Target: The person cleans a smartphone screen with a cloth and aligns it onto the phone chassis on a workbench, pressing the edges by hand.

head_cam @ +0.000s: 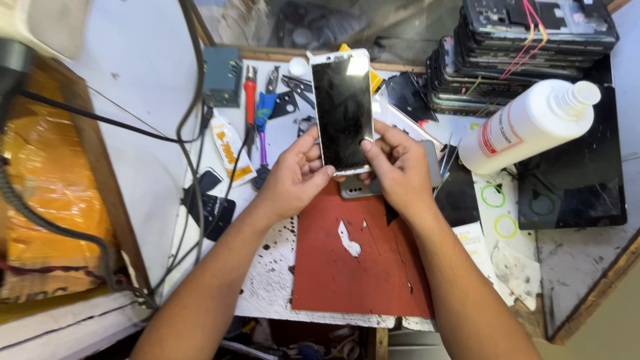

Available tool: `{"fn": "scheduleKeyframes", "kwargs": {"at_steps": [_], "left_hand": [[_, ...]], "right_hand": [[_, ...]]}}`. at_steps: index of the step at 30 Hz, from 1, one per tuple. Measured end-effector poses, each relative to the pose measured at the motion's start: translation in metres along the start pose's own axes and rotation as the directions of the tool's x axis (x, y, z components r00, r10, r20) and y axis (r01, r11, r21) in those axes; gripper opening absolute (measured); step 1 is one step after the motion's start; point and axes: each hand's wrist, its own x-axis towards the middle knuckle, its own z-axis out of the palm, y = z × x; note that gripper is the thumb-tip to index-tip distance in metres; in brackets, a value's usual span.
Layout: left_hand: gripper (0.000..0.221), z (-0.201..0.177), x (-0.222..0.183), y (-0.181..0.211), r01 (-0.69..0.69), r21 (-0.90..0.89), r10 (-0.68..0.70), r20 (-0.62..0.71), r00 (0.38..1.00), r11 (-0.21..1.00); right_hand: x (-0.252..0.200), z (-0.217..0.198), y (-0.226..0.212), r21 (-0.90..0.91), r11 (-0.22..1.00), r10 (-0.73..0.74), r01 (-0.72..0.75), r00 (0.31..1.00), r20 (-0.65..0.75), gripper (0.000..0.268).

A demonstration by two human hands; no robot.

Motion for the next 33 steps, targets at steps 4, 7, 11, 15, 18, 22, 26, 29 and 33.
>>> {"fn": "scheduleKeyframes", "kwargs": {"at_steps": [4, 7, 11, 15, 18, 22, 26, 29, 33], "left_hand": [[0.069, 0.006, 0.002, 0.009, 0.020, -0.004, -0.020, 0.003, 1.000, 1.000], [0.073, 0.008, 0.001, 0.015, -0.002, 0.027, 0.003, -0.034, 0.999, 1.000], [0.061, 0.007, 0.001, 0.012, 0.014, 0.029, -0.010, -0.133, 0.991, 0.999], [0.043, -0.005, 0.002, 0.000, -0.036, -0.026, 0.030, -0.192, 0.981, 0.999], [0.040, -0.007, 0.001, 0.002, -0.009, -0.007, 0.008, -0.156, 0.988, 1.000], [0.040, -0.003, 0.003, 0.006, -0.027, -0.018, 0.025, -0.094, 0.995, 0.999], [0.036, 0.002, 0.001, 0.007, -0.036, -0.025, 0.034, -0.088, 0.996, 0.999], [0.031, 0.003, 0.000, 0.011, -0.037, -0.101, 0.028, -0.089, 0.996, 0.994], [0.032, 0.002, 0.002, 0.013, -0.065, -0.144, 0.047, -0.123, 0.991, 0.987]], "right_hand": [[0.002, -0.002, 0.002, 0.007, 1.000, -0.030, 0.030, 0.999, 0.009, 0.044], [0.000, 0.001, 0.001, 0.023, 1.000, -0.003, 0.002, 0.999, 0.041, 0.044], [-0.002, 0.006, -0.004, 0.022, 1.000, 0.015, -0.018, 0.995, 0.094, 0.043], [-0.004, 0.009, -0.008, 0.042, 0.999, 0.029, -0.034, 0.995, 0.099, 0.044], [-0.003, 0.010, -0.012, 0.044, 0.998, 0.049, -0.053, 0.994, 0.096, 0.043], [-0.005, 0.019, -0.019, 0.055, 0.995, 0.082, -0.086, 0.994, 0.075, 0.056], [-0.005, 0.014, -0.009, -0.133, 0.981, 0.131, -0.142, 0.987, -0.093, 0.038], [-0.002, 0.001, 0.004, -0.308, 0.925, 0.147, -0.225, 0.955, -0.256, 0.028], [0.004, -0.017, 0.007, 0.089, 0.993, -0.048, 0.077, 0.957, -0.286, 0.025]]}}
